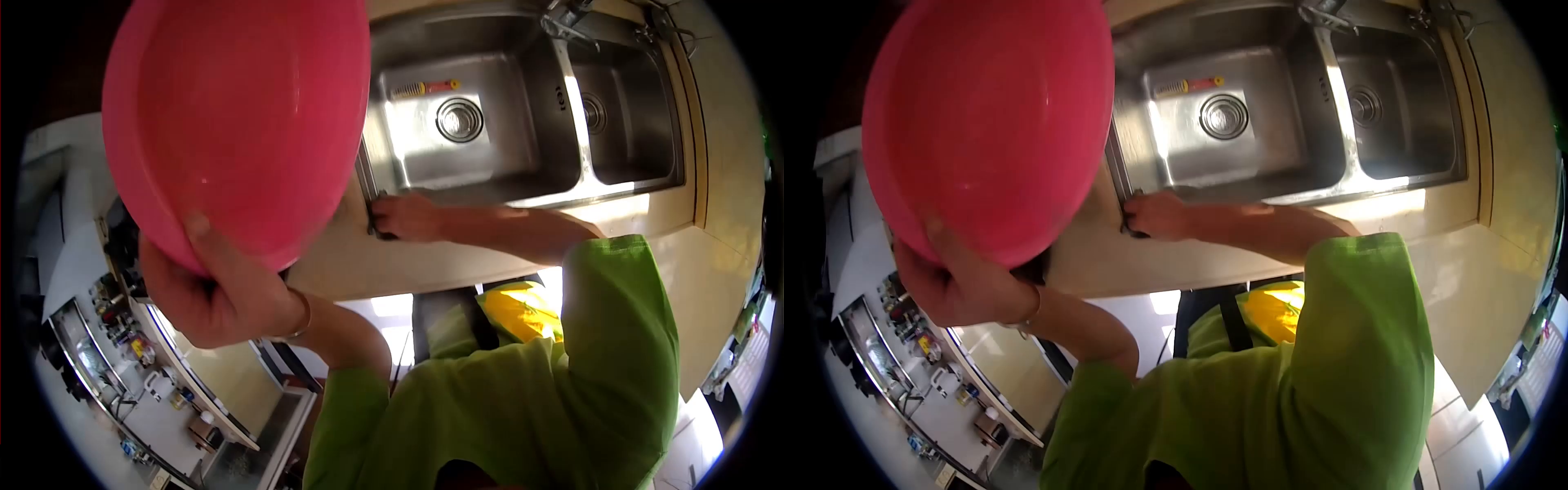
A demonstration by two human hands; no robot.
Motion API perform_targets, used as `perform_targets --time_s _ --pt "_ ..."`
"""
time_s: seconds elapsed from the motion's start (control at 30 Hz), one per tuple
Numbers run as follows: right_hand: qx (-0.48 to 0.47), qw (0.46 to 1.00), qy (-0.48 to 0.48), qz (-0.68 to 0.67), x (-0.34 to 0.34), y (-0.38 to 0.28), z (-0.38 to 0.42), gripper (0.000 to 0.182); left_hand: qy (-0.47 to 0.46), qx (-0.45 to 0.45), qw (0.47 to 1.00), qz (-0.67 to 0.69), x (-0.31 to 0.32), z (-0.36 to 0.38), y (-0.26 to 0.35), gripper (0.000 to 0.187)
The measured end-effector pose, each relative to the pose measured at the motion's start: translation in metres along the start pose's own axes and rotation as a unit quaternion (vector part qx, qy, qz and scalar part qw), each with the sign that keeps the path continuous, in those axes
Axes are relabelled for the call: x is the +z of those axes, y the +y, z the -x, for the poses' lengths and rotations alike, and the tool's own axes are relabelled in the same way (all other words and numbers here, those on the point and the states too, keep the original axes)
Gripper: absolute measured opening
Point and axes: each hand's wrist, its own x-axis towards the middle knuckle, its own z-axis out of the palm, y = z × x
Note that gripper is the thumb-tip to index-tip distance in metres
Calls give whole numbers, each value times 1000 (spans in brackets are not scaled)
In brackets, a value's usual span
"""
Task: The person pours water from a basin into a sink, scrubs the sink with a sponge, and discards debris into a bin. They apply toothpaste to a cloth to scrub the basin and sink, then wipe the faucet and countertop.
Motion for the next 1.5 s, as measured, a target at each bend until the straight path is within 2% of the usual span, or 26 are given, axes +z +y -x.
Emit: perform_targets --time_s 0.07,0.1,0.13,0.17,0.23,0.43,0.53,0.6,0.63,0.7,0.73,0.83,0.9,1.0,1.1,1.13,1.2,1.23,1.3,1.33,1.37,1.43,1.5 --pt "9 1000 19 -11 3 4 3 12 -2 -33 999 -31 -4 -1 5 29" --pt "14 997 79 -20 3 10 0 11 1 -21 1000 -20 -6 -3 6 29" --pt "16 990 138 -30 3 20 -4 10 20 -46 998 -31 -8 -4 6 29" --pt "13 988 149 -24 4 30 -10 10 36 -72 996 -43 -9 -5 7 29" --pt "29 972 231 -18 2 50 -24 11 46 -58 996 -52 -12 -5 9 29" --pt "86 939 329 50 -39 103 -71 10 60 -23 994 -90 -13 -8 13 31" --pt "109 937 321 86 -57 135 -99 12 89 -41 990 -105 -9 -6 11 32" --pt "95 924 322 183 -75 153 -117 10 56 -27 989 -135 -11 -4 4 33" --pt "94 923 324 186 -82 160 -125 10 58 -26 989 -133 -9 -4 4 33" --pt "35 896 308 318 -94 172 -133 11 40 -31 990 -128 -2 -2 5 34" --pt "20 891 265 368 -99 178 -131 12 36 -36 991 -123 2 -1 4 34" --pt "10 894 195 404 -124 186 -98 12 24 -33 996 -75 12 0 3 33" --pt "25 885 199 421 -140 194 -64 11 12 -37 999 -31 19 2 1 30" --pt "70 885 222 402 -160 208 -17 10 -31 -34 997 -58 24 5 -2 33" --pt "164 874 243 387 -167 219 25 10 -80 -74 994 -13 28 12 1 33" --pt "167 873 243 388 -168 224 37 10 -78 -60 995 -16 34 14 5 30" --pt "301 844 280 343 -170 226 53 11 -113 -81 990 4 34 19 4 29" --pt "303 842 282 347 -170 228 57 11 -147 -104 983 21 34 23 3 28" --pt "394 800 334 305 -179 211 59 12 -171 -91 981 11 37 28 2 27" --pt "411 771 351 338 -171 222 56 12 -190 -109 976 23 39 32 2 26" --pt "444 764 363 294 -174 213 54 14 -211 -127 969 35 41 36 2 26" --pt "458 758 360 293 -164 216 56 15 -234 -140 960 56 44 44 -3 24" --pt "465 764 379 236 -161 196 64 20 -237 -135 959 81 51 52 -6 25"
